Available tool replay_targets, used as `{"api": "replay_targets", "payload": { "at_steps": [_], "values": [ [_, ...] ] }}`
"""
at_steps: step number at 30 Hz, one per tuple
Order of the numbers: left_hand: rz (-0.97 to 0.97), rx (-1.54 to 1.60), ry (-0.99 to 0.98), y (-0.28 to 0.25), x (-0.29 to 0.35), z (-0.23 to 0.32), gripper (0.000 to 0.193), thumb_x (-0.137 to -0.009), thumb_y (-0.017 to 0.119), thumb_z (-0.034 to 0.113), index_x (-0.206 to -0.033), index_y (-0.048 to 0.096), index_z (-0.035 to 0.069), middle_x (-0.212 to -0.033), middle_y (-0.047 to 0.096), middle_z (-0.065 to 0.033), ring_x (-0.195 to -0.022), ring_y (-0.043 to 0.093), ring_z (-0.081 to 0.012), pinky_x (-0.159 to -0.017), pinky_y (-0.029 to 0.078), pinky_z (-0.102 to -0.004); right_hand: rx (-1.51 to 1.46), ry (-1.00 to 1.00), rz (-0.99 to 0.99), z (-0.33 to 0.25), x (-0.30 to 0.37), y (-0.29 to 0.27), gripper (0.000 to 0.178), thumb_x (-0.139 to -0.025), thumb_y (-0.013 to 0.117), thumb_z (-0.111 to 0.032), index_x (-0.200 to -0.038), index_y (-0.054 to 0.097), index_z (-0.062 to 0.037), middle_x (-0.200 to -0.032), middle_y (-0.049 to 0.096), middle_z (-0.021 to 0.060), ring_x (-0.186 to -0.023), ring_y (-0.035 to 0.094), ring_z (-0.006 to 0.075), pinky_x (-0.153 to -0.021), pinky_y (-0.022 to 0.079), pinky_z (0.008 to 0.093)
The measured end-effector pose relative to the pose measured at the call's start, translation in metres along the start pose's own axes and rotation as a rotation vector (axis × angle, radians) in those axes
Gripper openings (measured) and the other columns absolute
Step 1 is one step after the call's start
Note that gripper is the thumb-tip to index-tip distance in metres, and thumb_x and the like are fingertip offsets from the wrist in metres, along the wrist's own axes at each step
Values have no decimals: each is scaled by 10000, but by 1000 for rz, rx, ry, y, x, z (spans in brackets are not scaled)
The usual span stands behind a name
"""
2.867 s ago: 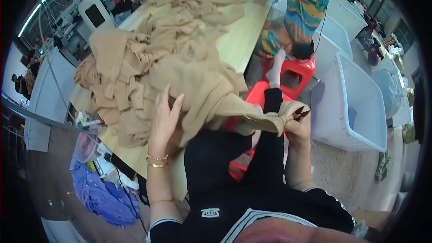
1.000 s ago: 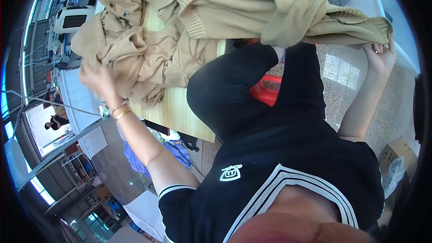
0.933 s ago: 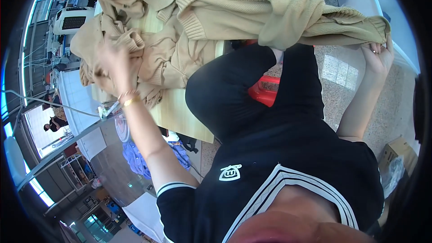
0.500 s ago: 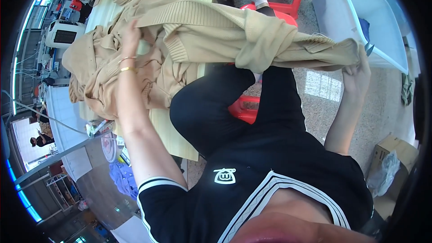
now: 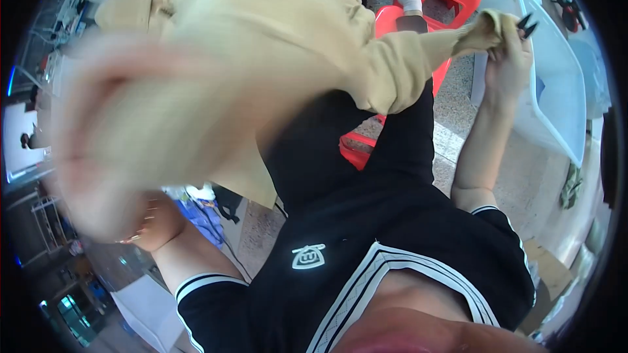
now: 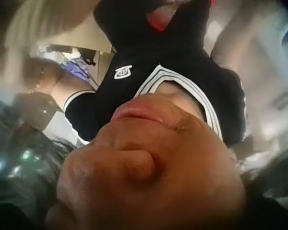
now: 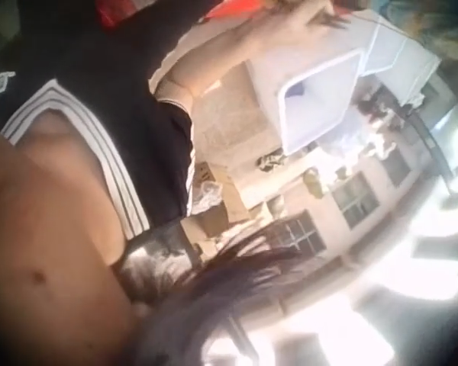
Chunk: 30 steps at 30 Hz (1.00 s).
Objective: Trimming loose threads from a beige knitted garment using thread nippers in a factory setting.
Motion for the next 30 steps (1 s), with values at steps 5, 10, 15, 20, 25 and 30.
{"api": "replay_targets", "payload": {
  "at_steps": [5, 10, 15, 20, 25, 30],
  "values": [
    [-934, -166, 328, 99, 42, -46, 405, -865, 617, 118, -1258, 572, 34, -1260, 598, -70, -1302, 455, -297, -1099, 286, -487, 193, 85, 267, 29, 18, -5, 172, -882, 664, -163, -961, 626, -14, -702, 559, -37, -503, 424, 27, -481, 321, 185],
    [-70, -87, -104, 7, 24, -133, 273, -900, 514, 43, -1136, 629, -34, -1159, 635, -107, -1095, 582, -182, -894, 467, -299, 737, 270, 157, 70, 35, -121, 260, -899, 667, -305, -939, 694, -49, -622, 484, -72, -511, 377, 19, -457, 220, 201],
    [-24, -265, -22, 13, -14, -211, 290, -915, 546, 103, -1153, 613, -49, -1127, 625, -112, -977, 603, -177, -818, 484, -286, 814, 391, 6, 100, 77, -114, 267, -922, 621, -267, -979, 692, -17, -621, 489, -63, -511, 393, 15, -450, 282, 194],
    [246, -651, -73, 26, -69, -242, 651, -844, 669, 395, -1285, 505, -56, -1106, 597, -189, -837, 590, -236, -795, 469, -305, 533, 291, -392, 118, 104, 14, 181, -916, 607, -93, -1057, 664, 4, -837, 612, -41, -705, 493, 16, -625, 407, 175],
    [306, -9, -44, 36, -78, -242, 270, -841, 666, 125, -1027, 658, -70, -956, 658, -117, -898, 617, -195, -838, 466, -288, 322, 263, -540, 116, 100, 77, 215, -960, 554, -183, -995, 683, -15, -757, 572, -52, -624, 448, 1, -554, 346, 171],
    [32, -68, 115, 57, -13, -120, 193, -789, 690, 26, -980, 688, -4, -870, 598, -22, -757, 528, -100, -697, 412, -222, 247, 486, -448, 111, 93, 82, 284, -975, 526, -271, -1016, 697, -47, -674, 450, -84, -558, 359, -15, -502, 273, 176]
  ]
}}
Point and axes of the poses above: each hand's wrist, its own x-axis away from the middle knuckle, its own y-axis out of the palm, z = x × y, the point moved 7 cm from there along -x, towards the middle knuckle
